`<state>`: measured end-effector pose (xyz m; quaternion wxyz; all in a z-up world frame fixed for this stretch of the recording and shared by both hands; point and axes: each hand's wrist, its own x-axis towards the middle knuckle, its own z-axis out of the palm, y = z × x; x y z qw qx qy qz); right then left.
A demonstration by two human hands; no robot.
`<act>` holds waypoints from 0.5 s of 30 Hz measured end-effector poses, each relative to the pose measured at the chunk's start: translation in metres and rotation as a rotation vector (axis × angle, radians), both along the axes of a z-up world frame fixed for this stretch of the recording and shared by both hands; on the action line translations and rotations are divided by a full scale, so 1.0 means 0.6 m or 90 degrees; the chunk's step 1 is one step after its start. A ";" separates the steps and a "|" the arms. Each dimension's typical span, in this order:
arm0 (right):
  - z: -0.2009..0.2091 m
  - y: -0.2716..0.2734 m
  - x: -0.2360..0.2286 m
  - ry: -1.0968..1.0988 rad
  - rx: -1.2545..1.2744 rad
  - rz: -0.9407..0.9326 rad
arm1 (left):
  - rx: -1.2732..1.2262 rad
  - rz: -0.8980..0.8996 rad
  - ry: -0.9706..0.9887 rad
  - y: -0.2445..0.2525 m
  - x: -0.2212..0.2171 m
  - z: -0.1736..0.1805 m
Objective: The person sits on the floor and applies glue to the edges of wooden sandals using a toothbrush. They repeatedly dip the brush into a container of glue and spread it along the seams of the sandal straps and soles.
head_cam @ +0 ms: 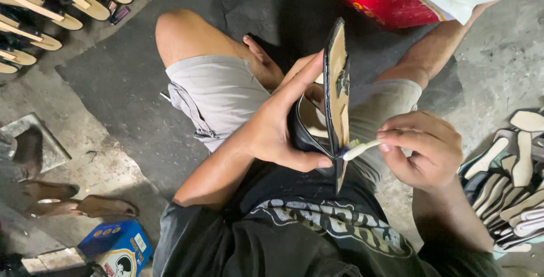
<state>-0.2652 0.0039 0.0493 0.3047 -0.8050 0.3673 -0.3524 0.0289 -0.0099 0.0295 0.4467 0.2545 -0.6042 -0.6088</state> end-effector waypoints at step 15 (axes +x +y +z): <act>-0.003 0.001 0.026 -0.036 0.079 -0.101 | 0.083 -0.100 0.082 0.031 -0.012 -0.055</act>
